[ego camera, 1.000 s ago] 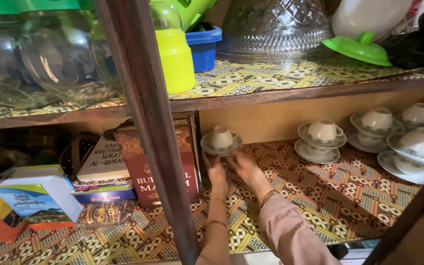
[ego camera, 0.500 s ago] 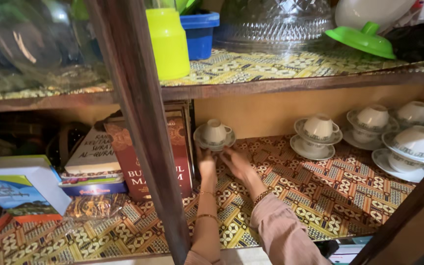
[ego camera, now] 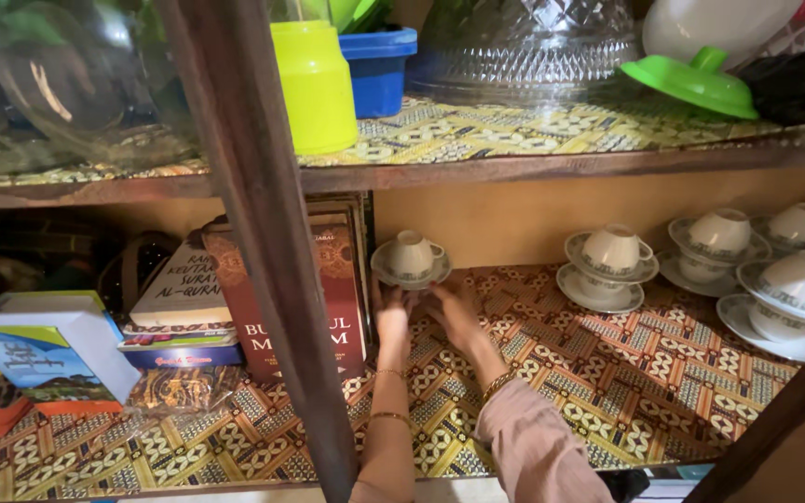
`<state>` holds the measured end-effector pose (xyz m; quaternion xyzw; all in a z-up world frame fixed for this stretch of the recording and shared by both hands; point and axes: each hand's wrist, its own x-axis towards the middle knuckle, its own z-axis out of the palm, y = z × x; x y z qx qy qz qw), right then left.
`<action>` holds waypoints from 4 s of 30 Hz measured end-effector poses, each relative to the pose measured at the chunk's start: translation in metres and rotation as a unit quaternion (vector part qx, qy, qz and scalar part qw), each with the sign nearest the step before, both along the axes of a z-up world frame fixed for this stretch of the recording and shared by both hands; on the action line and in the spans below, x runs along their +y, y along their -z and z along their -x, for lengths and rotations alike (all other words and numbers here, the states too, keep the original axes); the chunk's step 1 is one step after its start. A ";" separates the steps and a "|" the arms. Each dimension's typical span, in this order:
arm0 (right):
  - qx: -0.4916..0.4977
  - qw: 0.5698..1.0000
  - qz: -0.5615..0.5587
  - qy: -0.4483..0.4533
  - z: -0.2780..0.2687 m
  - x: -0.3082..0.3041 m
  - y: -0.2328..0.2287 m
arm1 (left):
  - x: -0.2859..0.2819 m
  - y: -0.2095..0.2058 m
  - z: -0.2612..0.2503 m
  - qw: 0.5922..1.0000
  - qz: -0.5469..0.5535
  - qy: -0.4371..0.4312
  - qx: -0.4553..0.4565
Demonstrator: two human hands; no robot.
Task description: The person arranges cups and saucers on the shelves of a wooden cabinet by hand.
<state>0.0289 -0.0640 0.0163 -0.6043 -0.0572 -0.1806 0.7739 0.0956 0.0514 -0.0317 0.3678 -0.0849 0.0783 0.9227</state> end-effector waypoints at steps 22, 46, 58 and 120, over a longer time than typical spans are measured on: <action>0.242 0.908 -0.343 0.013 0.019 -0.205 0.044 | -0.005 0.008 0.022 0.987 -0.157 -0.007 0.035; 0.258 0.932 -0.158 0.199 0.047 -0.319 0.053 | -0.001 -0.035 0.061 0.992 -0.086 0.064 0.062; 0.187 0.961 -0.107 0.172 0.054 -0.198 -0.004 | 0.008 -0.035 0.050 0.996 0.021 0.081 0.012; 0.108 0.553 -0.263 0.783 0.081 -0.405 0.031 | 0.012 -0.006 0.009 0.994 -0.055 -0.007 0.093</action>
